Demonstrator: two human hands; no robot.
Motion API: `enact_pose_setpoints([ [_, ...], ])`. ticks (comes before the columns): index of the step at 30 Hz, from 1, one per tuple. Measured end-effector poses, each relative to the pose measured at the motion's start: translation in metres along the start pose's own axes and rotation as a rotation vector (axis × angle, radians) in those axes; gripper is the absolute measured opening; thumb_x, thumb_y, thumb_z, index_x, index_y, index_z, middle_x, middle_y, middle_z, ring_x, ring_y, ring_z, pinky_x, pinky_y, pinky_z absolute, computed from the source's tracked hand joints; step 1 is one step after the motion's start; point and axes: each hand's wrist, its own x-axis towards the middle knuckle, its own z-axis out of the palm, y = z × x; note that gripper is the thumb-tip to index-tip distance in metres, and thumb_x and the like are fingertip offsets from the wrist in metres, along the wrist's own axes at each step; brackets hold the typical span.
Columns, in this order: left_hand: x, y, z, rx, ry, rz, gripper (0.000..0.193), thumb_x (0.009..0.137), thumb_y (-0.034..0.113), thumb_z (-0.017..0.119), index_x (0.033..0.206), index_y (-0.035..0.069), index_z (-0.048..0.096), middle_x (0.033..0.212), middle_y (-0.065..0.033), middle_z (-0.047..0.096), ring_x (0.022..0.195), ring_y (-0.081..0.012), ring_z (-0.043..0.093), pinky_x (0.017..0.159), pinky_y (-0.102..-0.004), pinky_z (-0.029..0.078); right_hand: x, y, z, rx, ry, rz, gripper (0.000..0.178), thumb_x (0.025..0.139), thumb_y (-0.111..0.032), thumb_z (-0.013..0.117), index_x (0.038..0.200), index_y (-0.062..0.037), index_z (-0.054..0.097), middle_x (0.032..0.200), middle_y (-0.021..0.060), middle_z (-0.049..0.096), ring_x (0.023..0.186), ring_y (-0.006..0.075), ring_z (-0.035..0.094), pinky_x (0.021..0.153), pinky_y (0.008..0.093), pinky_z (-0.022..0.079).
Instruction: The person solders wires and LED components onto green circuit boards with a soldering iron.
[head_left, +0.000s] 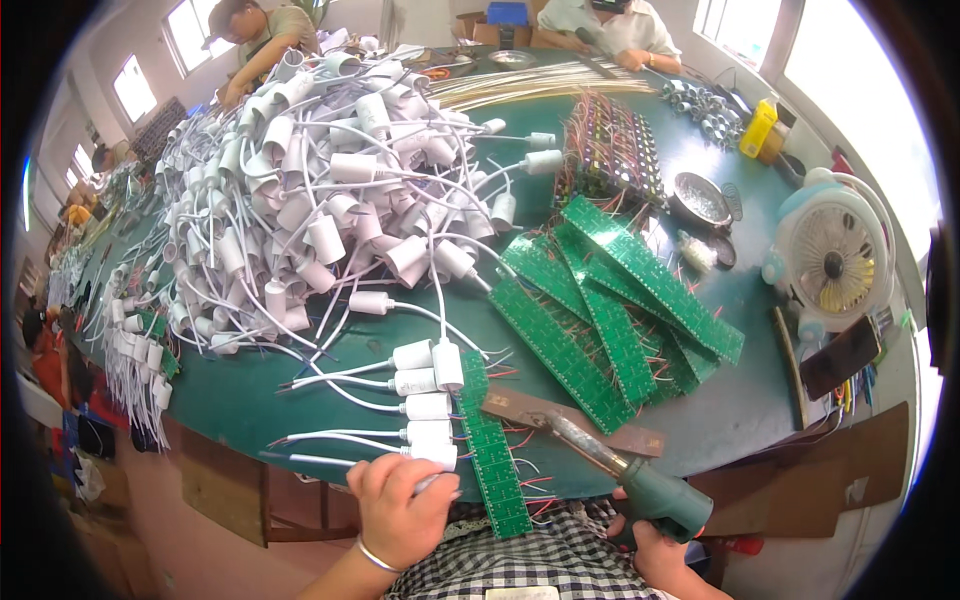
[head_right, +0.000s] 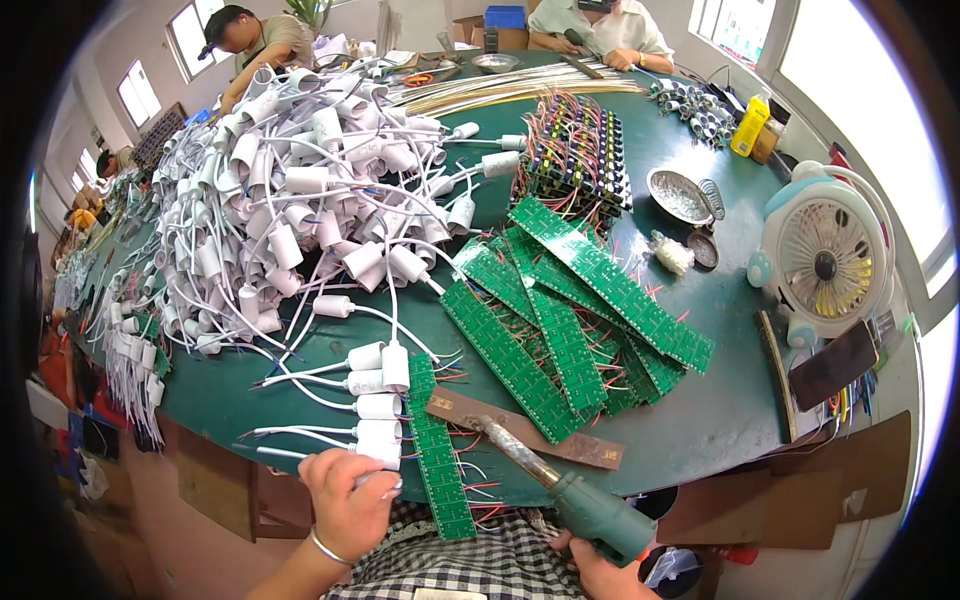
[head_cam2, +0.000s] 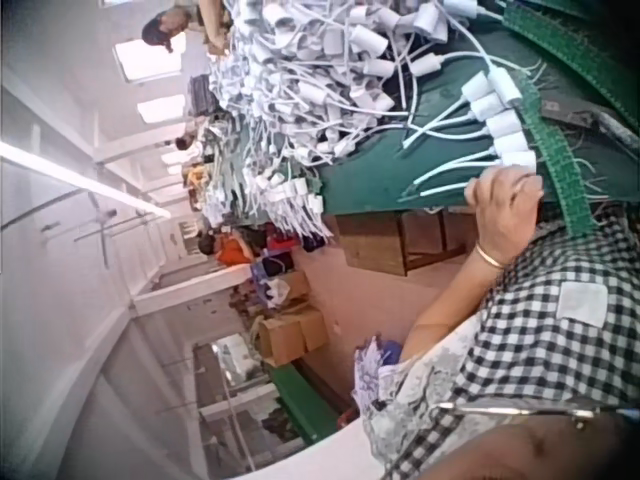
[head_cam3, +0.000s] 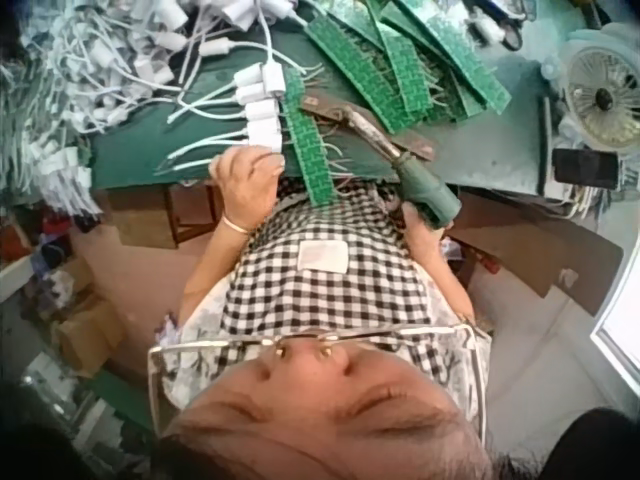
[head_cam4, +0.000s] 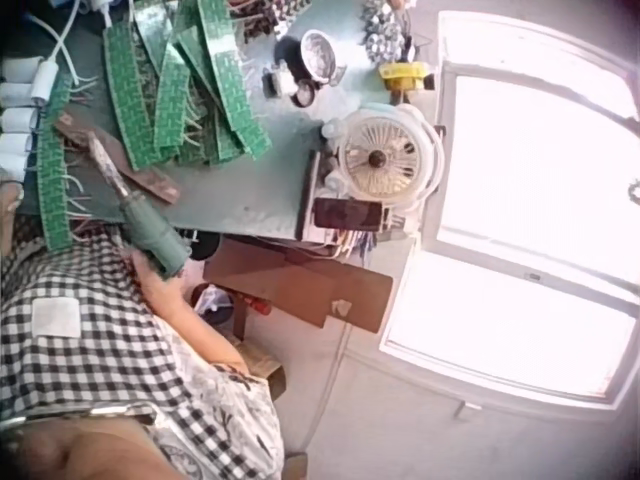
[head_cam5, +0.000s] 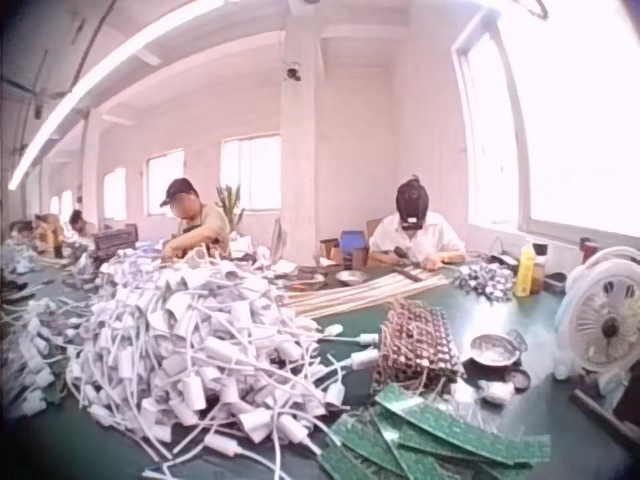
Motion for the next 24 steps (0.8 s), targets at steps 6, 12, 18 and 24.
enact_pose_setpoints([
  [6,0.0,0.009,0.017,-0.004,-0.101,-0.062,0.014,0.067,0.014,0.068,0.081,0.016,0.065,0.114,-0.0038,0.051,0.116,-0.0326,0.037,0.093,-0.0482,0.025,-0.002,-0.012,-0.009,-0.141,-0.073,-0.007,0.029,0.084,-0.01,0.061,0.111,0.0009,0.056,0.092,0.0088,0.063,0.072,0.019,0.062,0.067,0.0329,0.051],
  [12,0.009,0.011,0.014,-0.001,-0.15,-0.137,0.013,0.066,0.013,0.067,0.079,0.012,0.064,0.115,-0.0082,0.051,0.116,-0.0358,0.037,0.095,-0.0497,0.026,-0.015,-0.009,-0.009,-0.26,-0.075,0.045,0.027,0.08,-0.019,0.073,0.1,-0.0037,0.062,0.091,0.0082,0.065,0.079,0.0212,0.063,0.069,0.0367,0.05],
  [18,0.001,-0.001,0.015,-0.071,-0.168,-0.078,0.027,0.067,0.018,0.071,0.092,0.015,0.062,0.122,-0.0064,0.049,0.118,-0.0345,0.036,0.093,-0.0456,0.032,-0.012,-0.011,-0.006,-0.354,-0.076,-0.042,0.03,0.079,-0.019,0.073,0.103,-0.003,0.062,0.095,0.0105,0.064,0.083,0.0245,0.062,0.071,0.038,0.049],
  [24,-0.022,-0.012,0.014,-0.086,-0.132,-0.005,0.04,0.061,0.013,0.076,0.099,0.015,0.062,0.11,-0.0065,0.048,0.101,-0.0307,0.042,0.087,-0.0439,0.034,-0.014,-0.014,-0.003,-0.167,-0.064,0.122,0.025,0.079,-0.012,0.072,0.101,-0.0022,0.063,0.091,0.0092,0.065,0.079,0.0221,0.064,0.069,0.0348,0.05],
])
